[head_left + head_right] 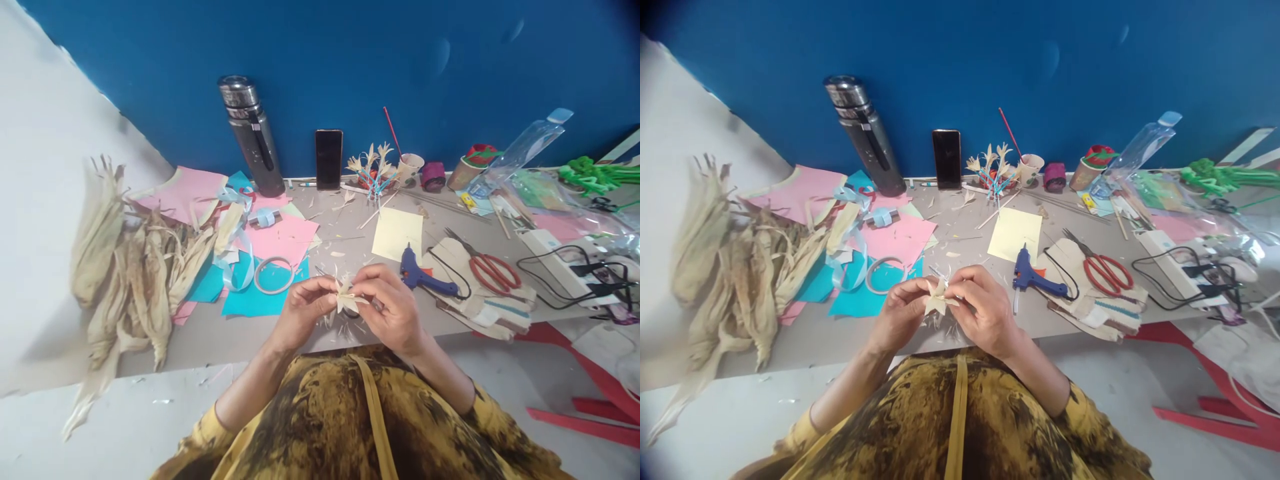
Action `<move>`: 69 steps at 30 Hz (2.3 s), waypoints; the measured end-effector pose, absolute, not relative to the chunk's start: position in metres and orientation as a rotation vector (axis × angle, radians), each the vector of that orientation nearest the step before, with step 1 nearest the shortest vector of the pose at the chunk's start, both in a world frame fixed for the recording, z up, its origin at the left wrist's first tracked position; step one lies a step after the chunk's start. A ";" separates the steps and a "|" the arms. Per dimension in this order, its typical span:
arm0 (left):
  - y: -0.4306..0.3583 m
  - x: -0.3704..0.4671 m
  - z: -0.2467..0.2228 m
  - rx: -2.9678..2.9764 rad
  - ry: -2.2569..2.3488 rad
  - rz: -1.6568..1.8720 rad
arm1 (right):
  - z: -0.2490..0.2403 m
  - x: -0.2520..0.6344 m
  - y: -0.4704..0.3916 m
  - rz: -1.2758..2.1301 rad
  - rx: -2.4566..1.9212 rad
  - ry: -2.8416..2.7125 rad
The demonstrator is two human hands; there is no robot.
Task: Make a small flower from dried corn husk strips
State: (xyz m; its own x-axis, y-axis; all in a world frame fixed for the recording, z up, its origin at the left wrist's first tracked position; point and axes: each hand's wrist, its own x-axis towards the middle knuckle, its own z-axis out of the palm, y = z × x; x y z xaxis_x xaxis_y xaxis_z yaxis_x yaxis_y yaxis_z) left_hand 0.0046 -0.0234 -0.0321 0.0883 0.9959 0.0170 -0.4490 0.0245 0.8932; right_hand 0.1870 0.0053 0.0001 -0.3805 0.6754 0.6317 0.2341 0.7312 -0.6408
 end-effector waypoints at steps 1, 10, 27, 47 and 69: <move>-0.024 0.005 -0.033 0.877 0.800 1.322 | -0.001 0.188 0.006 0.554 -0.689 -1.958; -0.021 0.007 -0.025 0.770 0.780 1.327 | -0.001 0.189 0.005 0.522 -0.660 -2.013; -0.020 -0.001 -0.024 1.022 0.746 1.244 | 0.024 0.194 0.013 1.374 -0.789 -1.820; -0.020 0.003 -0.027 0.800 0.754 1.245 | 0.011 0.185 0.010 1.462 -0.731 -1.654; -0.023 0.012 -0.034 0.651 0.847 1.380 | 0.015 0.175 0.007 1.605 -0.940 -1.477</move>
